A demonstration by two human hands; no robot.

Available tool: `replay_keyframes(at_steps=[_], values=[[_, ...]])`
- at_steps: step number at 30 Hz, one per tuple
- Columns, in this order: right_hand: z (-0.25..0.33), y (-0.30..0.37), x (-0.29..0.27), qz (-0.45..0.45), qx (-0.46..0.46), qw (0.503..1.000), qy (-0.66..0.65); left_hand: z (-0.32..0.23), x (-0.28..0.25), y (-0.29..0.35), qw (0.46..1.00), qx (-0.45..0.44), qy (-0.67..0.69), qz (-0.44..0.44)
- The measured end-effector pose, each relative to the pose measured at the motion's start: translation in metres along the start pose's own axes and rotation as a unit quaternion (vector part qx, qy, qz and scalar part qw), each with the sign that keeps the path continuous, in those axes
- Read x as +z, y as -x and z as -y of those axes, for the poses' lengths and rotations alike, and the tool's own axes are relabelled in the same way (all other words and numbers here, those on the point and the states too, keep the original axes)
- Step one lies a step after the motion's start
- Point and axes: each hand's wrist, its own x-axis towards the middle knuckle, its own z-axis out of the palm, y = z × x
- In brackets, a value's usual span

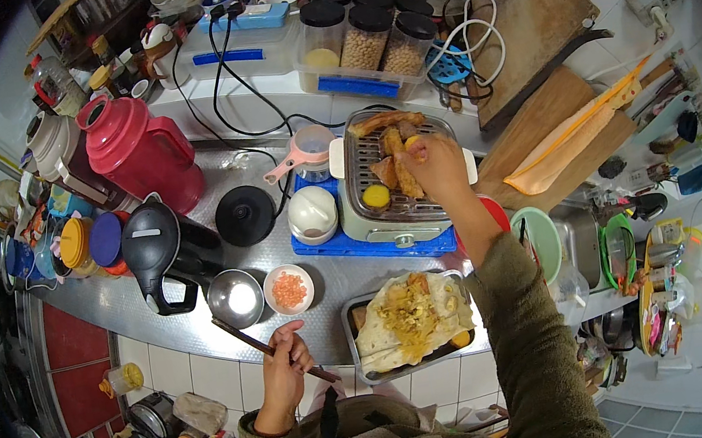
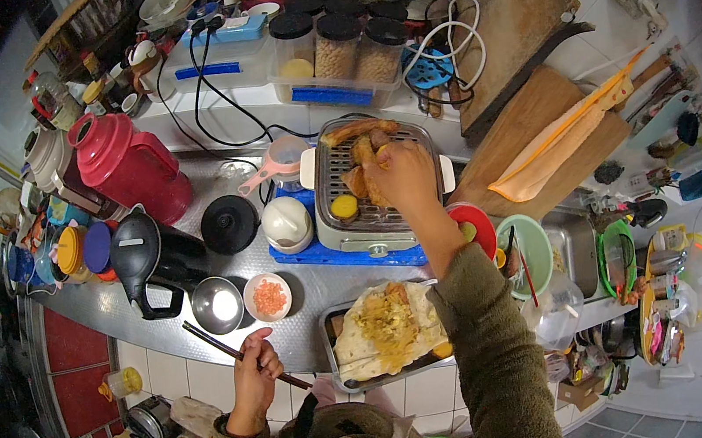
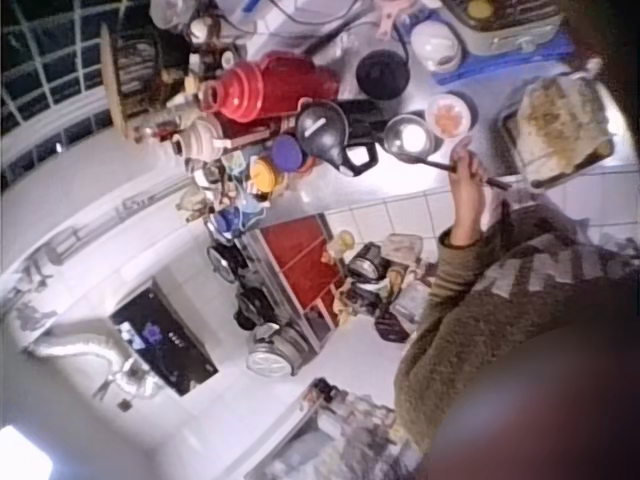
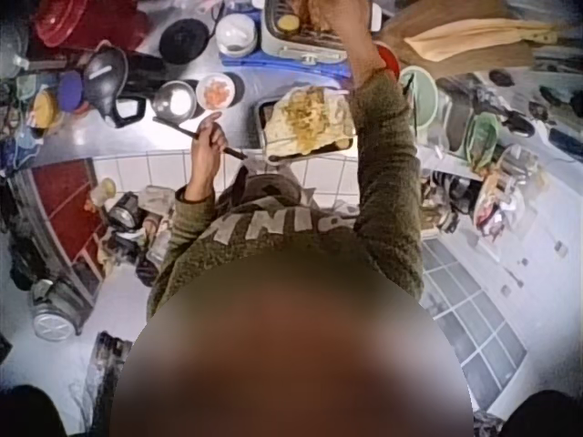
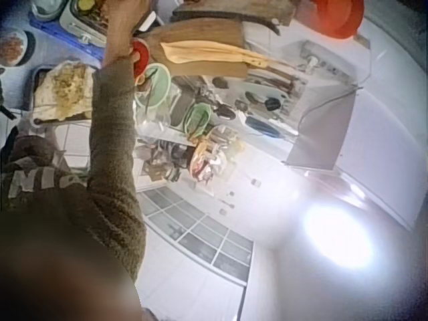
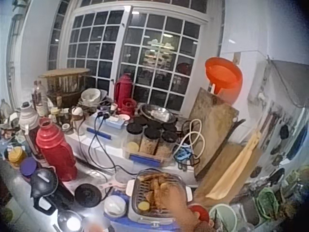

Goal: The person assembles a wrap by placing cooked ingredients onto a flatbread and rolling it. They use chopsticks to transfer food from bowls and a tray, then fold the wrap by hand and place it on a plate.

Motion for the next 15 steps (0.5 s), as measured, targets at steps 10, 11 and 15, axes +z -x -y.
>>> replay_keyframes(at_steps=[10,11,15], values=[[0.013,-0.022,0.004,0.103,0.052,0.989,0.092,-0.008,-0.015,0.004,1.0,0.006,0.014,-0.024],[0.01,-0.021,0.004,0.117,0.064,0.988,0.081,-0.008,-0.015,0.004,1.0,0.009,0.013,-0.023],[-0.022,-0.017,0.007,0.09,0.157,0.976,-0.121,-0.011,-0.014,0.004,1.0,0.01,0.01,-0.021]])
